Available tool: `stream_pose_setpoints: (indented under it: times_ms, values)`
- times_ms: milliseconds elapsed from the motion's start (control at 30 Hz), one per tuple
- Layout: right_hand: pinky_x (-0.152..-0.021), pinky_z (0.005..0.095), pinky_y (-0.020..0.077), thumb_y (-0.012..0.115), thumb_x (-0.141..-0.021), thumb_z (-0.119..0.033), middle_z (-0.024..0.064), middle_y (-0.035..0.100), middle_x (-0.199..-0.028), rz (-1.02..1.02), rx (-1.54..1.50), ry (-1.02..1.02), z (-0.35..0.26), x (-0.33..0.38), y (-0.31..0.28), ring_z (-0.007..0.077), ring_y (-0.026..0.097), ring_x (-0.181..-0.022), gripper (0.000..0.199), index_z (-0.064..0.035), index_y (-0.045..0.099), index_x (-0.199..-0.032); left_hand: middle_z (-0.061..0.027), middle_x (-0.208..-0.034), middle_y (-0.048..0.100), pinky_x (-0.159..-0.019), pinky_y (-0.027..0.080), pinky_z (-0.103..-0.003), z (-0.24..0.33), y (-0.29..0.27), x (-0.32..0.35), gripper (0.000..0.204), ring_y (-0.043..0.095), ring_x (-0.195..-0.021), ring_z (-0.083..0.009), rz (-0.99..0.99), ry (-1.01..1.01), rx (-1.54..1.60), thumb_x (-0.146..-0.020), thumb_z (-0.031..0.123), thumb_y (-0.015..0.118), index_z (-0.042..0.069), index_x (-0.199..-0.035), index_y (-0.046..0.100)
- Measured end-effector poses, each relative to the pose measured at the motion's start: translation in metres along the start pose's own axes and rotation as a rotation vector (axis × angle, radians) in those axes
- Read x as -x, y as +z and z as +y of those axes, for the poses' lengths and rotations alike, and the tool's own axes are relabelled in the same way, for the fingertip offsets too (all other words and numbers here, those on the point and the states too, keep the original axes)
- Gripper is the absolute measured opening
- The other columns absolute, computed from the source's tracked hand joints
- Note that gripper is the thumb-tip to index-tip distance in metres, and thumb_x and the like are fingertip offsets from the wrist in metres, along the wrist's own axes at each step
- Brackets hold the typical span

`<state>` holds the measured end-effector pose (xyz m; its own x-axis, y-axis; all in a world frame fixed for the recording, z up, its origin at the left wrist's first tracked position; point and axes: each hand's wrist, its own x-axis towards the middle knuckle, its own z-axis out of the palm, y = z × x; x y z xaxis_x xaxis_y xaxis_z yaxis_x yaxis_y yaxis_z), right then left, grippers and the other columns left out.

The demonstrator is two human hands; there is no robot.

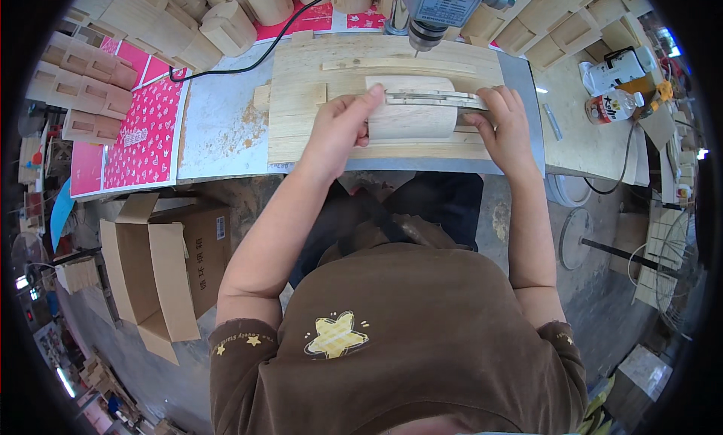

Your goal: Operating a machinery tool to cut, drill, or shape cylindrical wooden blocks in a manufacturing facility.

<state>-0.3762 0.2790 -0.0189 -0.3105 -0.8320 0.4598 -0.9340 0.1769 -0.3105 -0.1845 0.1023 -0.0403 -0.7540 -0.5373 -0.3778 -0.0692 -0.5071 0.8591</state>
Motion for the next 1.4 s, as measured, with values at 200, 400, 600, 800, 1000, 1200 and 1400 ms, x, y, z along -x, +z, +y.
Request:
stream_pose_setpoints:
  times_ms: [200,400,600,800,1000,1200,1400]
  values:
    - [-0.073,0.0389,0.0423,0.072,-0.068,-0.01,0.0108,0.057,-0.088,0.055,0.025,0.051,0.016,-0.004,0.0,0.031,0.051,-0.083,0.033,-0.0036,0.059,-0.097,-0.0081,-0.099,0.055,-0.074,0.044,-0.03,-0.022,0.003,-0.004,0.057,0.054,-0.088,-0.0191,0.084,0.721,-0.74,-0.069,0.03,0.078,-0.001,-0.111,0.056]
    - [-0.075,0.0383,0.0429,0.074,-0.067,-0.011,0.0107,0.058,-0.09,0.113,0.061,0.051,0.024,-0.029,0.019,0.0314,0.052,-0.084,0.034,-0.0044,0.06,-0.098,-0.0042,-0.098,0.054,-0.092,0.027,-0.042,-0.038,-0.004,-0.025,0.071,0.046,-0.101,-0.0245,0.328,0.855,-1.16,-0.057,0.029,0.081,0.007,-0.12,0.056]
    - [-0.082,0.039,0.0432,0.075,-0.067,-0.011,0.0108,0.059,-0.095,0.111,0.051,-0.016,0.011,-0.037,0.035,0.0321,0.053,-0.09,0.038,-0.005,0.059,-0.101,-0.0006,-0.085,0.055,-0.087,0.028,-0.039,-0.035,-0.032,-0.033,0.066,0.048,-0.093,-0.0218,0.358,0.814,-1.202,-0.057,0.029,0.08,0.011,-0.117,0.06]
    - [-0.085,0.0297,0.0444,0.067,-0.081,-0.006,0.007,0.06,-0.101,0.439,-0.506,0.037,0.019,-0.057,-0.006,0.0161,0.055,-0.099,0.034,-0.0037,0.054,-0.113,0.0004,-0.081,0.055,-0.087,0.028,-0.039,-0.034,-0.036,-0.033,0.063,0.048,-0.089,-0.0208,0.33,0.776,-1.189,-0.059,0.03,0.079,0.01,-0.116,0.061]
    - [-0.078,0.0233,0.0451,0.05,-0.093,-0.025,0.0064,0.065,-0.091,1.107,-0.413,-0.013,-0.038,-0.173,-0.07,0.0168,0.06,-0.088,0.032,0.0009,0.061,-0.107,0.0005,-0.081,0.055,-0.084,0.029,-0.038,-0.029,-0.032,-0.03,0.059,0.048,-0.087,-0.0211,0.369,0.812,-1.273,-0.06,0.033,0.078,0.012,-0.113,0.062]
    - [-0.064,0.0249,0.0426,0.048,-0.09,-0.019,0.0041,0.061,-0.074,0.48,-0.261,0.093,-0.045,-0.167,-0.1,0.0109,0.054,-0.07,0.029,0.0031,0.065,-0.097,0.0003,-0.081,0.054,-0.082,0.029,-0.038,-0.032,-0.033,-0.03,0.057,0.048,-0.087,-0.021,0.378,0.838,-1.277,-0.061,0.033,0.078,0.012,-0.112,0.063]
    - [-0.056,0.0205,0.0352,0.054,-0.093,-0.019,-0.0013,0.051,-0.065,0.431,-0.074,0.143,-0.048,-0.086,-0.102,0.0045,0.045,-0.059,0.024,0.0014,0.066,-0.095,0.0002,-0.082,0.053,-0.083,0.028,-0.037,-0.033,-0.03,-0.033,0.059,0.048,-0.088,-0.0209,0.354,0.852,-1.26,-0.061,0.031,0.078,0.012,-0.115,0.062]
